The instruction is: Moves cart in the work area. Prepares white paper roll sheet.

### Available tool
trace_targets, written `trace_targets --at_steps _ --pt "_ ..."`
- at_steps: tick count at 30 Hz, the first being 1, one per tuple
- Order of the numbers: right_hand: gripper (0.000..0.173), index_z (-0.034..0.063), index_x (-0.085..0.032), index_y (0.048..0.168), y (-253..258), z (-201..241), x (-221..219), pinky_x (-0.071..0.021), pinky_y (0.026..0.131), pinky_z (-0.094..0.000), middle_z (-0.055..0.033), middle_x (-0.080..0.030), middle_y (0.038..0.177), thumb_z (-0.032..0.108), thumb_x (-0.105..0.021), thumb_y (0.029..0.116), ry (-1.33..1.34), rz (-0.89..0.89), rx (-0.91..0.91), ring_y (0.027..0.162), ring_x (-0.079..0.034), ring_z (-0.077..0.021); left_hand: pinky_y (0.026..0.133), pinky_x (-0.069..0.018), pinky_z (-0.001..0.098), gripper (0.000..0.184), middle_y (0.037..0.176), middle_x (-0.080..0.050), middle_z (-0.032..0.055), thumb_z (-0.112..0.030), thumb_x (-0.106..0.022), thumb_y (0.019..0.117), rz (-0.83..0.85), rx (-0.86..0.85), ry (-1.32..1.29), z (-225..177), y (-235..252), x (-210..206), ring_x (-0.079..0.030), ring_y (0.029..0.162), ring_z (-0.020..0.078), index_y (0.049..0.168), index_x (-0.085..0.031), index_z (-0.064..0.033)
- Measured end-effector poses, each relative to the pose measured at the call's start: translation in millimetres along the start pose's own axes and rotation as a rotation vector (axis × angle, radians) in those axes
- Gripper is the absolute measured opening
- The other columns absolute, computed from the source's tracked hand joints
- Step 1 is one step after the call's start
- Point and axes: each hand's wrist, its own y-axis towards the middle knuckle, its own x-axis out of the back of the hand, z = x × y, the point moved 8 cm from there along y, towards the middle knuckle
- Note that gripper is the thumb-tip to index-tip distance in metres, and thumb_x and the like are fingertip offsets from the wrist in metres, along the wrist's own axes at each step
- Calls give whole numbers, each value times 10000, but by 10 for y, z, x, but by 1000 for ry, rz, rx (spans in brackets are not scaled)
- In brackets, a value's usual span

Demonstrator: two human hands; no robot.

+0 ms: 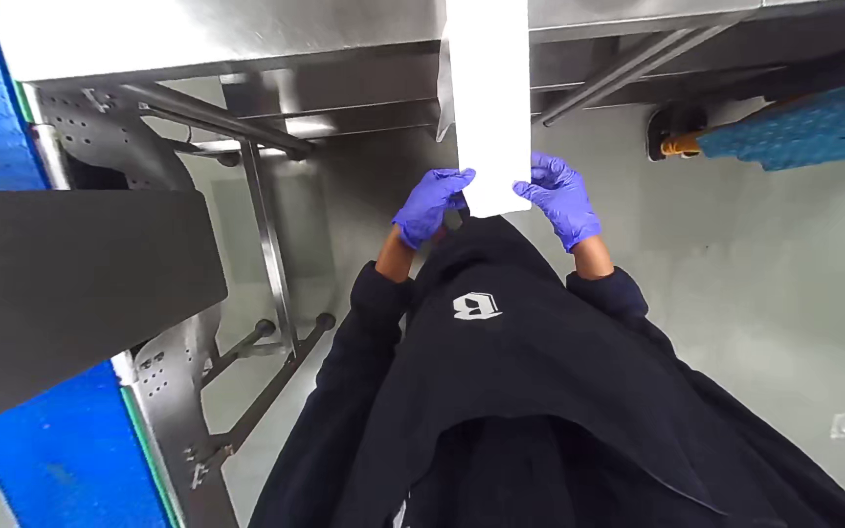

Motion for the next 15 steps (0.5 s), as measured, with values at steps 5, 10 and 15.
trace_targets --at_steps 5,10,15 --pt "544 15 -597 1360 -370 530 235 -540 898 -302 -165 -575 1371 74 -775 849 -128 -406 513 1135 -611 -188 632 -496 300 325 767 -604 18 -373 -597 1029 -154 -39 380 -84 -87 -112 -551 666 92 900 -671 -83" --pt "131 -13 -738 1034 -377 767 -187 -577 847 -291 -127 -718 1096 20 -678 922 -103 -107 496 944 -689 -130 700 -488 415 251 833 -635 85 -263 -602 1030 -196 -99 450 -118 48 -355 -577 759 174 931 -695 -51" --pt "175 30 -701 1122 -75 262 -53 -573 762 -331 -93 -710 971 79 -685 954 -59 -123 73 809 -669 -130 790 -586 271 197 983 -692 35 -145 -611 1024 -103 -125 34 -130 98 -528 -667 811 73 1152 -671 -8"
